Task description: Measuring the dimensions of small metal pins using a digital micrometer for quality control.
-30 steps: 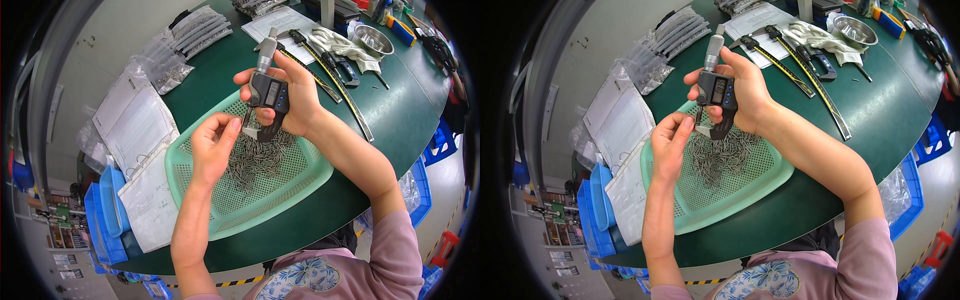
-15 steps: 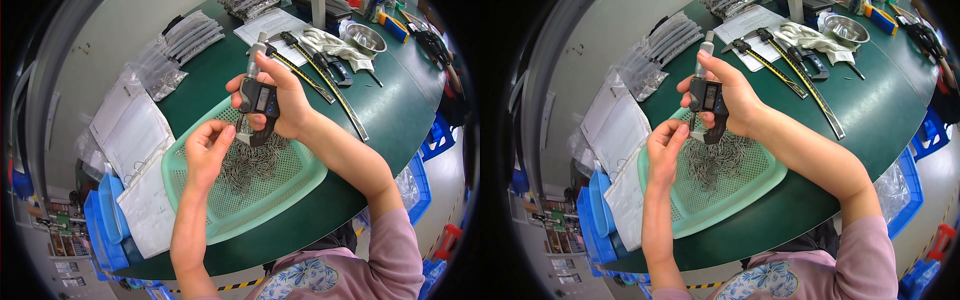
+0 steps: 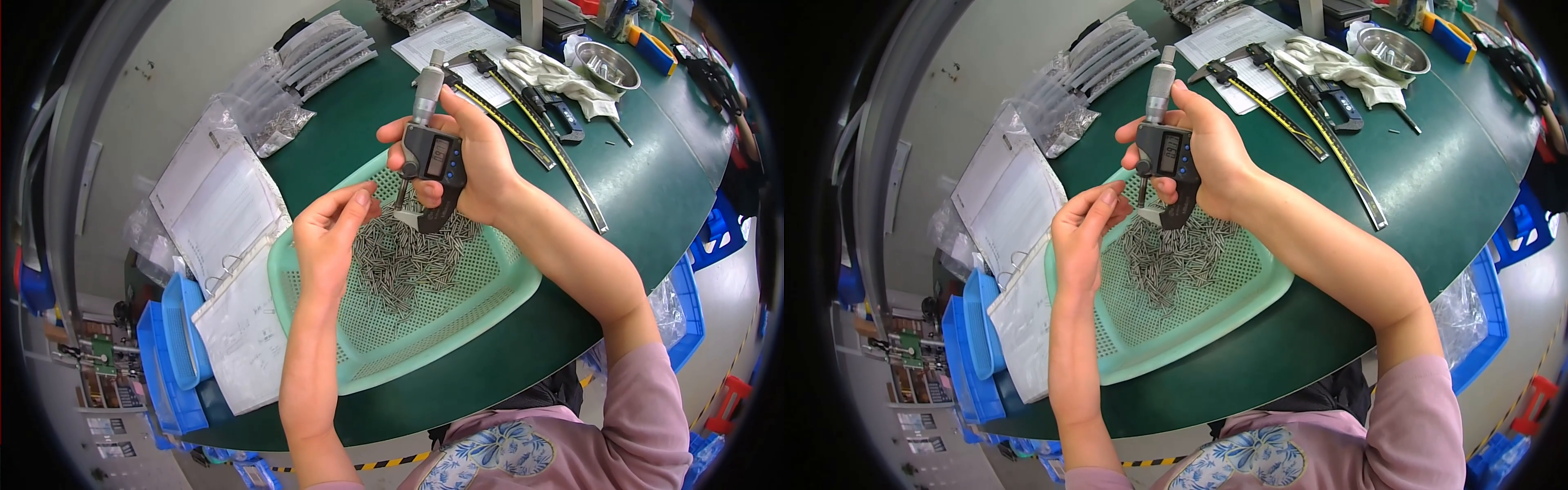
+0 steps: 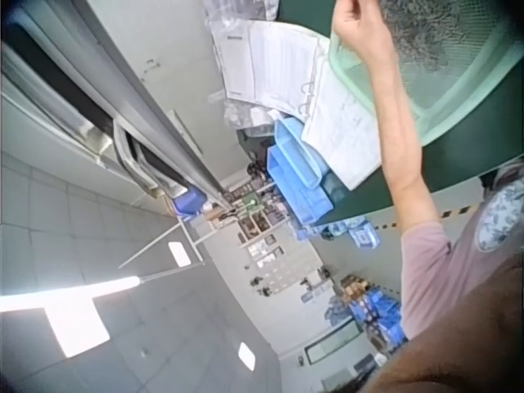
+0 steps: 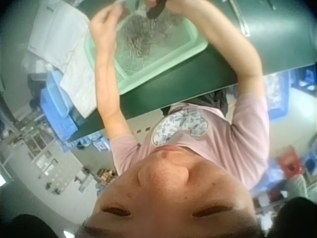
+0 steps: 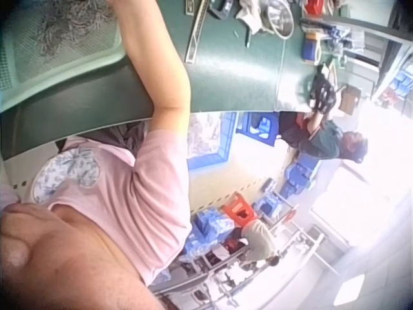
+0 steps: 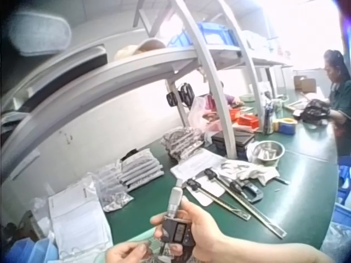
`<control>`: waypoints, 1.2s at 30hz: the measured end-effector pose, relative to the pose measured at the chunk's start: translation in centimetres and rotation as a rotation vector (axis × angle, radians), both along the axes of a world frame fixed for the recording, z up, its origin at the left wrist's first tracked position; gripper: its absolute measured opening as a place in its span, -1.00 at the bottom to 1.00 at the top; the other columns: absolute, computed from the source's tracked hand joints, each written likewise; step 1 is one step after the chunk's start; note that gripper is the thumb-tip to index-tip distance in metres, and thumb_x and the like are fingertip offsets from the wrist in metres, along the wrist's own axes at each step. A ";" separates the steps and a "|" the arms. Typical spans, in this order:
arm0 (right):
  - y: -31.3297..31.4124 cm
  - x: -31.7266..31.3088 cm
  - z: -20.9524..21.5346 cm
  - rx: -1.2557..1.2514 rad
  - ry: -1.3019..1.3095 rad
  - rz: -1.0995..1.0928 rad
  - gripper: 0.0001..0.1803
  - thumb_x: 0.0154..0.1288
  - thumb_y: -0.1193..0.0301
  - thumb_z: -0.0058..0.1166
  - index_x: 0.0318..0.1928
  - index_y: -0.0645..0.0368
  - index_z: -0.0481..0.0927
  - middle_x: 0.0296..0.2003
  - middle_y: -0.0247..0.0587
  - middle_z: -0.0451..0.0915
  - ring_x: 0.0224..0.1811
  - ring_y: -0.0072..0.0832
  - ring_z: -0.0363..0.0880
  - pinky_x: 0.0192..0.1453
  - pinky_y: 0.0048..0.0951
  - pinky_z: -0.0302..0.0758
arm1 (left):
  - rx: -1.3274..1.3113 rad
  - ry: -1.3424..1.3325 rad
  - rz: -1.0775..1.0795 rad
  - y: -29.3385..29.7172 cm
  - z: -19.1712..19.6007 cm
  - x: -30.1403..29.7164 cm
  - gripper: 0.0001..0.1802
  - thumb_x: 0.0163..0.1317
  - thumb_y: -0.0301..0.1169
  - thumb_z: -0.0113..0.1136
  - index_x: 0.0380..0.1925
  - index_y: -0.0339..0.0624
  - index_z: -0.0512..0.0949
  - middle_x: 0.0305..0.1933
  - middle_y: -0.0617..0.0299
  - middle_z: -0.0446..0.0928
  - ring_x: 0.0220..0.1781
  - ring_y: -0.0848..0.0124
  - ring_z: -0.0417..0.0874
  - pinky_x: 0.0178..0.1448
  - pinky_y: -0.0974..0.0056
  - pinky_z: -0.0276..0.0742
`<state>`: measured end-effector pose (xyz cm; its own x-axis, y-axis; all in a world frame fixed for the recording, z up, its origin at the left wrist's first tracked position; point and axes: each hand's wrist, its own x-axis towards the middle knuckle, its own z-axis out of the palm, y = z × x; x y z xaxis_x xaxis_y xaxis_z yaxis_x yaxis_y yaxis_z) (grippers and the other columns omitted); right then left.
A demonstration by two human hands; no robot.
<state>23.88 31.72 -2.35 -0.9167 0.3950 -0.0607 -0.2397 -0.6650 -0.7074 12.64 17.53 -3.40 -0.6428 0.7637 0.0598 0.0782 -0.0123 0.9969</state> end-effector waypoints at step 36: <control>0.2 0.1 0.0 -0.045 0.023 0.028 -0.31 0.26 -0.11 -0.47 -0.27 0.30 0.49 -0.54 -0.19 0.50 -0.67 -0.58 0.31 -0.64 -0.58 0.27 | 0.041 -0.089 -0.160 -0.2 0.3 0.1 -0.79 0.03 -0.60 0.19 -0.34 -0.27 0.38 -0.32 0.18 0.50 -0.28 0.54 0.50 -0.19 0.48 0.45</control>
